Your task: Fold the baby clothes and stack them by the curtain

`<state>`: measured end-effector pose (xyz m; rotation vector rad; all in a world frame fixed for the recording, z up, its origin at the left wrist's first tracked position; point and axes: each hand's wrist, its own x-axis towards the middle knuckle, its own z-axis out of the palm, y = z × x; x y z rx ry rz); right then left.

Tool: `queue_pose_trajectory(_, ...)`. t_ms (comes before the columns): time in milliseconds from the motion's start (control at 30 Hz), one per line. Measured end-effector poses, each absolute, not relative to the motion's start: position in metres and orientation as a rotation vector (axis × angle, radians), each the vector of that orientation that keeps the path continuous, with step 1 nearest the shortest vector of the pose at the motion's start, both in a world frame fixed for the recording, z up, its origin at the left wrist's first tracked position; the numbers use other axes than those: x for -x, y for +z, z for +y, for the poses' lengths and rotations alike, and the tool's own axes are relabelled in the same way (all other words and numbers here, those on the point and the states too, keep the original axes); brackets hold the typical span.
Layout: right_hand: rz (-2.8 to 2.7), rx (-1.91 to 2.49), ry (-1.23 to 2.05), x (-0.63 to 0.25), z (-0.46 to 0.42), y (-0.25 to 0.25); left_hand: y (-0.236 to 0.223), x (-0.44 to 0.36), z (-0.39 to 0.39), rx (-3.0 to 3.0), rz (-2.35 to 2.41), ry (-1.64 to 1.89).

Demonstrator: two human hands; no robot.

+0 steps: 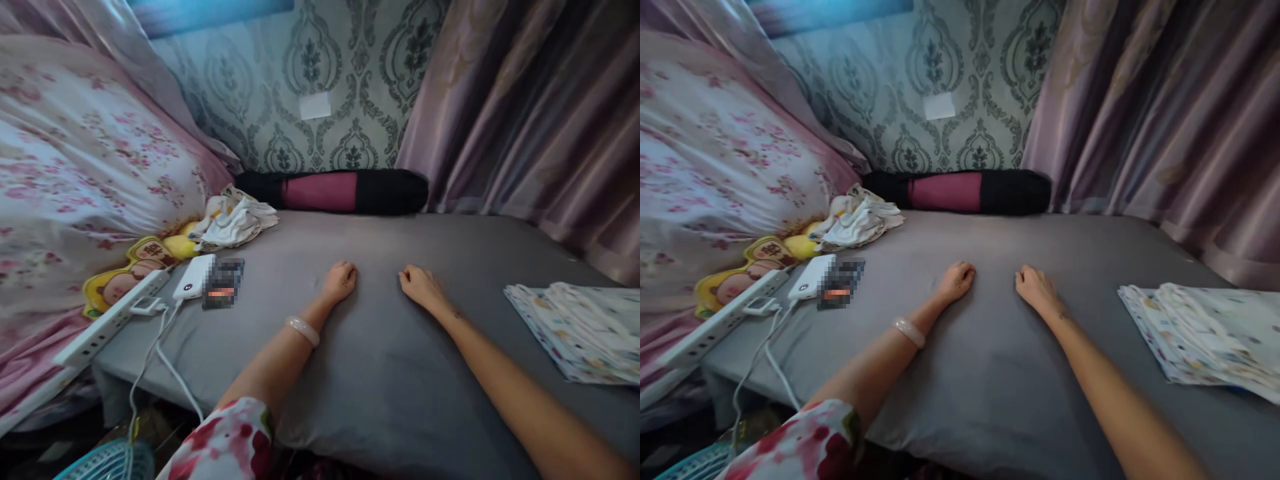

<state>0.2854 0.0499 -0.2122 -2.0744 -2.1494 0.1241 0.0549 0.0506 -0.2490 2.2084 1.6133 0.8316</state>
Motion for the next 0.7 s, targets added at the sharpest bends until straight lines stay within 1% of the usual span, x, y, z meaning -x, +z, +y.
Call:
queue_pose_trajectory(133, -2.274, 2.000, 0.076, -0.246, 0.048, -0.210, -0.248, -0.054, 0.054, -2.190, 1.598, 0.830)
queue_pose_trajectory(300, -2.261, 1.956, -0.029, -0.233, 0.043, -0.219, -0.244, -0.044, 0.059, -2.126, 1.463, 0.794)
queue_pose_trajectory(467, -2.243, 1.917, -0.139, -0.234, 0.041, -0.229, -0.229, 0.000, 0.068, -1.788, 1.363, 0.744)
queue_pose_trajectory(567, -2.221, 1.919, -0.149, -0.232, 0.041, -0.230, -0.215, 0.051, 0.072, -1.650, 1.545, 0.863)
queue_pose_trajectory(633, -2.215, 1.929, -0.144, -0.232, 0.042, -0.230, -0.204, 0.091, 0.075, -1.572, 1.794, 1.006)
queue_pose_trajectory(700, -2.220, 1.935, -0.144, -0.232, 0.043, -0.231, -0.194, 0.131, 0.077, -1.518, 2.046, 1.064)
